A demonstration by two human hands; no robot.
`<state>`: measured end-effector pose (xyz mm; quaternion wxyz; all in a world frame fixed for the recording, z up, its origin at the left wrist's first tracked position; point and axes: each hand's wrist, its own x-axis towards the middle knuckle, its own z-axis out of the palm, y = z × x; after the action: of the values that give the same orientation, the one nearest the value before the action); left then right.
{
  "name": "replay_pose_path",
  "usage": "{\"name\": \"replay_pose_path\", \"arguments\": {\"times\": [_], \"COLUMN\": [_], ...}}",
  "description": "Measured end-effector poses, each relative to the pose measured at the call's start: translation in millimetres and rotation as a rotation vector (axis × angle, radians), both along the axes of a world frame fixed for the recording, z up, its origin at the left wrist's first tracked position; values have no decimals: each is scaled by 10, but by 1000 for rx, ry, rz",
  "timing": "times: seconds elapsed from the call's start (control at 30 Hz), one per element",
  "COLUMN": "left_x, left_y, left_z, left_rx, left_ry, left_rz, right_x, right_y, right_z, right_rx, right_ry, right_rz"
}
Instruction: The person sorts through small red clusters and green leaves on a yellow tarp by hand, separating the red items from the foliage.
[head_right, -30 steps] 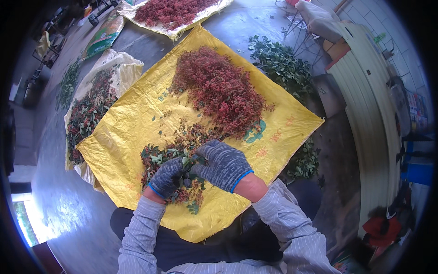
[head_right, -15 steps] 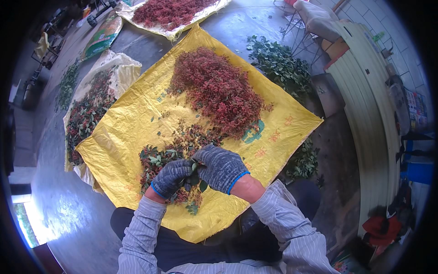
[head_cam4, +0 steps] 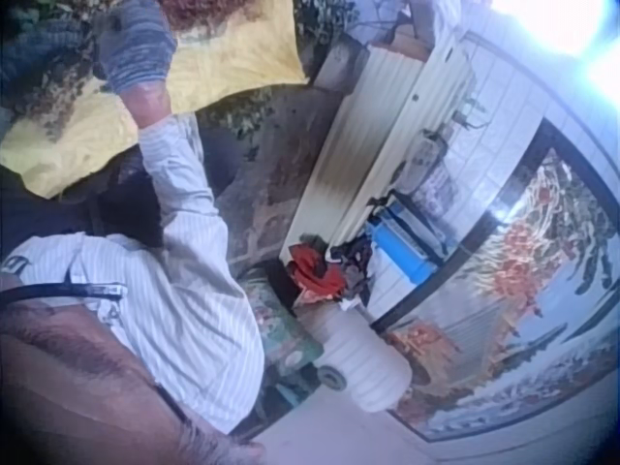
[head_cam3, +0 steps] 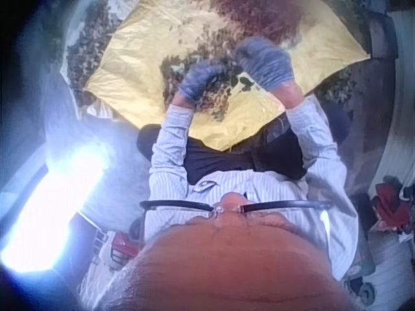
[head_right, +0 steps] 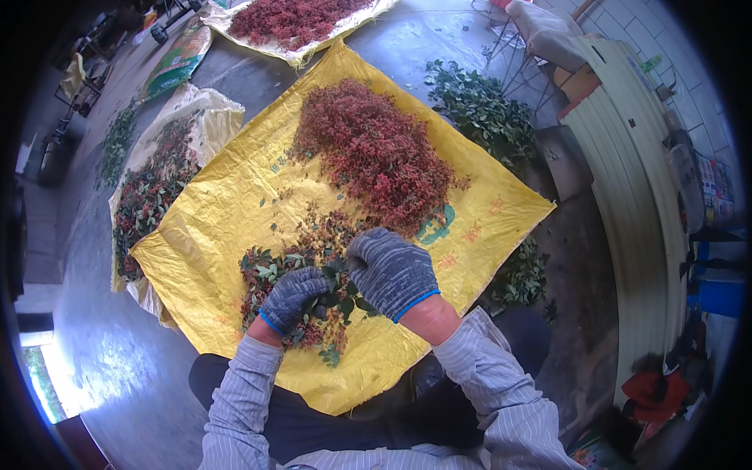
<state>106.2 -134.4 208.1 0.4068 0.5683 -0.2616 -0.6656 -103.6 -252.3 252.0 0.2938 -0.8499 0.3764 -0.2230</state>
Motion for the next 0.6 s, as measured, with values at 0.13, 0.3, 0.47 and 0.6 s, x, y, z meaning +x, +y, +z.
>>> {"name": "replay_pose_path", "arguments": {"times": [0.13,0.3,0.47,0.6], "left_x": [-44,-290,-1617,-2418], "left_y": [-14,142,308,626], "left_z": [-190,-928,-1023,-1364], "left_rx": [100,116,-74,-189], "left_ry": [-156,-329,-146,-18], "left_rz": [12,68,-238,-613], "right_x": [-132,-239,-332,-183], "right_y": [-81,-215,-300,-303], "right_z": [85,131,245,201], "right_rx": [-113,-162,-139,-134], "right_ry": [52,109,74,41], "right_rz": [-82,-177,-259,-229]}}
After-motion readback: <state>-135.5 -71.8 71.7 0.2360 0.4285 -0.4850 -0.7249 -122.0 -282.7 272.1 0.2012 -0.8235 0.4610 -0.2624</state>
